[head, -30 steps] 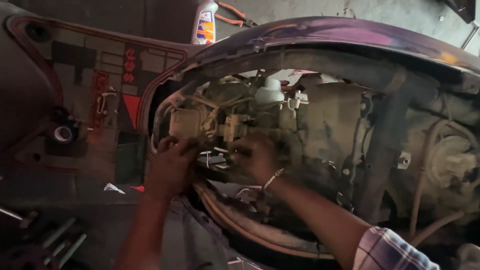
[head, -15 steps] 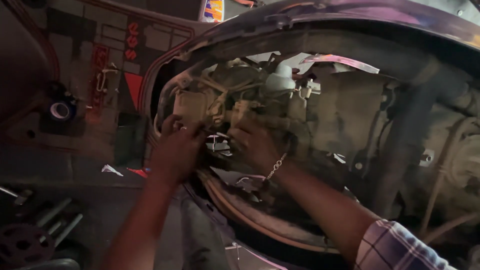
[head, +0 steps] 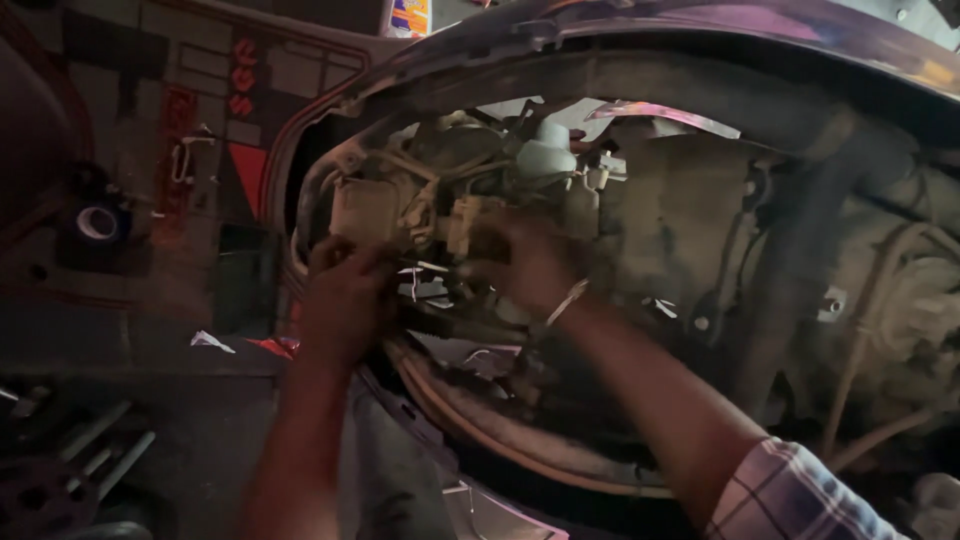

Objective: Repairing and adjusting the carburetor and engine components of a scooter.

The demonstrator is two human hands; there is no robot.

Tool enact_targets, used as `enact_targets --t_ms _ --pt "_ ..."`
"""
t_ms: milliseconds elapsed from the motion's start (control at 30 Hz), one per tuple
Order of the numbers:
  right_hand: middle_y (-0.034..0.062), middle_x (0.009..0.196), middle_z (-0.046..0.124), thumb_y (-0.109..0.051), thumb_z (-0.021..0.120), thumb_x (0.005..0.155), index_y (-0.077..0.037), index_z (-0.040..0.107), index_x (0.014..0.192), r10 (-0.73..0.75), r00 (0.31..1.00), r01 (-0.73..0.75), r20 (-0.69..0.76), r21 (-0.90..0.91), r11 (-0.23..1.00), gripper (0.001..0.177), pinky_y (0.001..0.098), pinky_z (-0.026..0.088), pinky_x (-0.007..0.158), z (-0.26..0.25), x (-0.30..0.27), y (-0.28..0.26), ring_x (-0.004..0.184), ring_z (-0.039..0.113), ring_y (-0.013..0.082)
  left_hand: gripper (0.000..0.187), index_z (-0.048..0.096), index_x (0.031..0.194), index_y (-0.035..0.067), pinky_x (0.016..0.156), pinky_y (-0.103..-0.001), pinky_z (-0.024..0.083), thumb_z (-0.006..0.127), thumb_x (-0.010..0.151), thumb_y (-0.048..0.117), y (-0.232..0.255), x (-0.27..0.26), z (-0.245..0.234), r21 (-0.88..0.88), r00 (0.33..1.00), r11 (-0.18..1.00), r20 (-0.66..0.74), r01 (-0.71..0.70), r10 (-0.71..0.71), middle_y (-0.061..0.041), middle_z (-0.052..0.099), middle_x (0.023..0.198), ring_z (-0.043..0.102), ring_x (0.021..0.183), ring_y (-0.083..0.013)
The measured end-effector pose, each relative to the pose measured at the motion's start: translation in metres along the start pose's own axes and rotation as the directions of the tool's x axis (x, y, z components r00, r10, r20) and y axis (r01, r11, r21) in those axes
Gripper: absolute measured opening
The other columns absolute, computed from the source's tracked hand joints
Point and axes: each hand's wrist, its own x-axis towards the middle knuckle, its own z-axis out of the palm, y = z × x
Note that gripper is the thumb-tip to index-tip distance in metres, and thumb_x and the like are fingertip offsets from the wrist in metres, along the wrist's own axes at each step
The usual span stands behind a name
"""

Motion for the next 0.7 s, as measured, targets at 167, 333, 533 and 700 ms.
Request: enact_targets --t_ms 167,333,533,700 --pt "0.0177 0.096 0.075 -0.02 0.078 0.079 -0.012 0.079 0.097 0.495 0.857 -0.422 0.142 -0.355 0.834 0.019 0.0454 0.056 0.083 -0.019 -0.011 0.051 0.092 0.073 0.0356 0.02 0.079 0.095 0.016 0.102 -0.042 0.043 0.077 0.076 0.012 0.005 0.003 -0.003 -0.095 0.991 0.992 -0.095 0.084 -0.093 0.001 0.073 0.11 0.063 0.104 -0.0268" --pt "0.026 0.095 0.071 -0.023 0.078 0.076 0.0 0.076 0.086 0.433 0.892 -0.304 0.13 -0.537 0.787 0.025 0.05 0.055 0.084 0.012 -0.036 0.093 0.091 0.069 0.0437 0.019 0.078 0.094 0.015 0.102 -0.041 0.043 0.078 0.075 0.015 0.004 0.004 0.0 -0.078 0.986 0.993 -0.131 0.092 -0.102 0.001 0.073 0.108 0.062 0.106 -0.03" --pt "0.0241 0.093 0.072 -0.013 0.067 0.075 -0.006 0.076 0.103 0.216 0.969 -0.138 0.121 -0.459 0.878 0.03 0.0526 0.055 0.08 0.02 -0.051 0.066 0.084 0.069 0.0453 0.021 0.079 0.097 0.017 0.104 -0.042 0.043 0.08 0.076 0.017 -0.003 -0.001 0.009 -0.095 0.983 0.991 -0.152 0.093 -0.106 0.002 0.073 0.107 0.061 0.11 -0.03" --pt "0.0246 0.091 0.07 -0.016 0.064 0.093 -0.009 0.069 0.111 0.323 0.931 -0.223 0.171 -0.434 0.873 0.02 0.0536 0.056 0.071 0.029 -0.047 0.045 0.082 0.069 0.0454 0.025 0.08 0.099 0.017 0.104 -0.042 0.043 0.079 0.074 0.017 -0.004 -0.005 0.012 -0.106 0.978 0.99 -0.174 0.094 -0.111 0.003 0.073 0.106 0.06 0.111 -0.0301"
